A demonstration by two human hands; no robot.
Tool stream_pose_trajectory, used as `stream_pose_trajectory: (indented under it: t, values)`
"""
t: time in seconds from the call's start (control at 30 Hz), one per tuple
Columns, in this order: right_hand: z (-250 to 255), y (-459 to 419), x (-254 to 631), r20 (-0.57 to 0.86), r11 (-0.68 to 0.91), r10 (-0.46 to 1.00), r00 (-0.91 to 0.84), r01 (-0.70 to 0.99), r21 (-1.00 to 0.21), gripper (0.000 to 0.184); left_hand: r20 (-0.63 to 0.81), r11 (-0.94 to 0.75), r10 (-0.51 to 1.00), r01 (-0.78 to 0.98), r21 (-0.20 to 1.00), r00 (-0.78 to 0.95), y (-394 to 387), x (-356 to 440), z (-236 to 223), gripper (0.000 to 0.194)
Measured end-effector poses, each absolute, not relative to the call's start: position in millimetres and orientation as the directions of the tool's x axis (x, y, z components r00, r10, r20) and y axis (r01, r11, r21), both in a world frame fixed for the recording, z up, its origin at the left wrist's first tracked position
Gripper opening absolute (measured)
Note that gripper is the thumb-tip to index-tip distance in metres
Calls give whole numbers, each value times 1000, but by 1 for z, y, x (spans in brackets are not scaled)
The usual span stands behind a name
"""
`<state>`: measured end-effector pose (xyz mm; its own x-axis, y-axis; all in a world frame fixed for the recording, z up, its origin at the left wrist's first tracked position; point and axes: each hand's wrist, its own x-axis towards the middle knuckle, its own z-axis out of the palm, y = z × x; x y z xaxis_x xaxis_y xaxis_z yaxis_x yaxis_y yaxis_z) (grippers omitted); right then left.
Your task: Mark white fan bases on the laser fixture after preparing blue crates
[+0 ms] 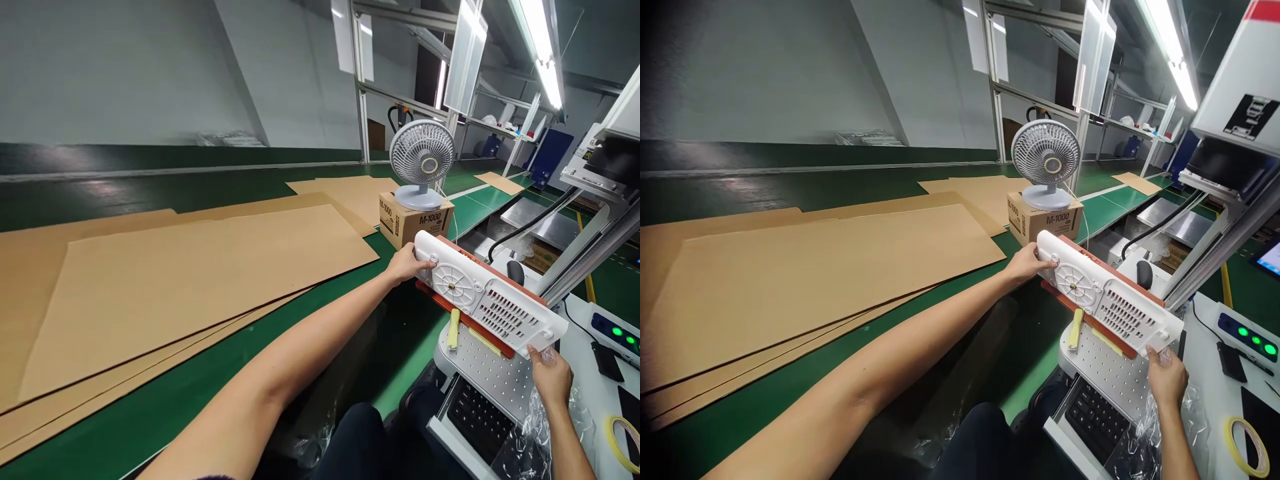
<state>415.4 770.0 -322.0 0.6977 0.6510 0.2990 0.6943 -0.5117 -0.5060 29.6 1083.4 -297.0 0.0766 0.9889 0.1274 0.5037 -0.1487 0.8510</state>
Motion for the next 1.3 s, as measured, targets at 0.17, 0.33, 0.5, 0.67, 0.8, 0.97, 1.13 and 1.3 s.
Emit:
stream_pose_trajectory:
  t: [0.17,0.33,0.5,0.67,0.8,0.97,1.13,1.3]
  values:
    - [-320,769,415,226,-546,661,715,665,-510,52,119,-138,990,538,832,71,1085,31,-302,79]
    - [-316,767,415,155,-568,677,719,645,-512,50,99,-130,991,560,819,86,1085,33,-305,86]
    - [-306,759,409,127,-576,684,718,639,-511,46,86,-113,994,583,805,74,1075,38,-305,88]
    - [-286,742,398,59,-638,672,738,618,-460,44,76,-108,994,624,774,77,1044,42,-300,100]
    - [-271,708,391,54,-602,682,730,601,-526,51,173,-185,982,586,789,77,997,33,-320,97]
    - [-230,616,362,76,-328,777,626,504,-799,50,106,-172,981,464,869,165,913,3,-394,59]
    - [-198,525,331,52,-174,842,537,361,-916,56,-139,-29,962,598,801,234,812,-18,-479,36]
    - [-264,494,332,-74,-351,767,637,321,-880,62,-375,-44,859,782,622,347,734,-16,-543,42]
